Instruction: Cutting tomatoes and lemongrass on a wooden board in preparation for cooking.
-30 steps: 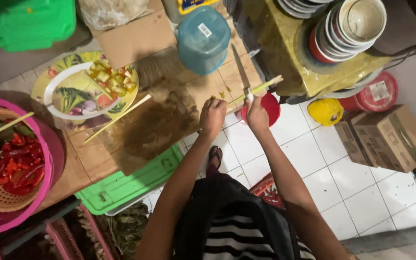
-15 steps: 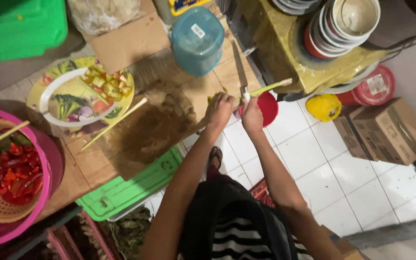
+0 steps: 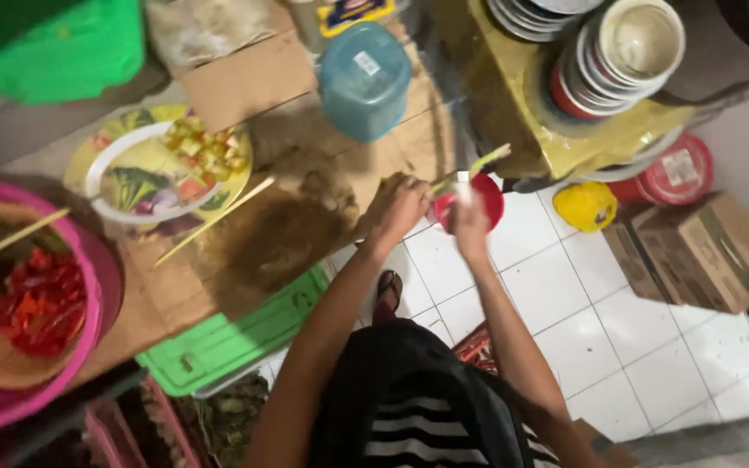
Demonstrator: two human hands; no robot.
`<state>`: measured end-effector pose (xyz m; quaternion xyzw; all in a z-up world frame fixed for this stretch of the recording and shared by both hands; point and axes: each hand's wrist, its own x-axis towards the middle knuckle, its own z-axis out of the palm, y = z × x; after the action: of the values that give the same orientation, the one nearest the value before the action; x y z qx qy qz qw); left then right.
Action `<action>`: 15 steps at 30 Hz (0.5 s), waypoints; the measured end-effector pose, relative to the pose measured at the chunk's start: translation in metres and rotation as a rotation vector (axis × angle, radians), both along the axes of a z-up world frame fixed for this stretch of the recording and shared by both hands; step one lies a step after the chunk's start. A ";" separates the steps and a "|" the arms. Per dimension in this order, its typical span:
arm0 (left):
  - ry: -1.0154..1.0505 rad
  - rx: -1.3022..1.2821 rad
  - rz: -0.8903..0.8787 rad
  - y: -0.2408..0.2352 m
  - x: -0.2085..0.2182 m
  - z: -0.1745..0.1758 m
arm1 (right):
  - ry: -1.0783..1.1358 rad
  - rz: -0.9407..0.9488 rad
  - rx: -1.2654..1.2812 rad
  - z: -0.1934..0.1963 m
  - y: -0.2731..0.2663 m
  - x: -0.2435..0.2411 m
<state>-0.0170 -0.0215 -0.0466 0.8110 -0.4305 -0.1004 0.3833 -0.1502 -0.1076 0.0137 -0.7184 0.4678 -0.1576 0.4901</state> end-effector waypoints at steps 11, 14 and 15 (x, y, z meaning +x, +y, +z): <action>0.029 -0.164 0.375 0.343 0.016 0.076 | -0.388 0.154 0.362 0.078 0.077 -0.050; -0.062 -0.066 0.457 0.379 0.014 0.034 | -0.376 0.354 0.279 0.072 0.113 -0.040; -0.147 0.004 0.485 0.384 0.016 0.024 | -0.264 0.453 0.101 0.075 0.125 -0.035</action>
<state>-0.0015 0.3624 -0.0222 0.8964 -0.2498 0.0531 0.3623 -0.1854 0.0171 0.0885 -0.7526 0.2344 -0.1126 0.6049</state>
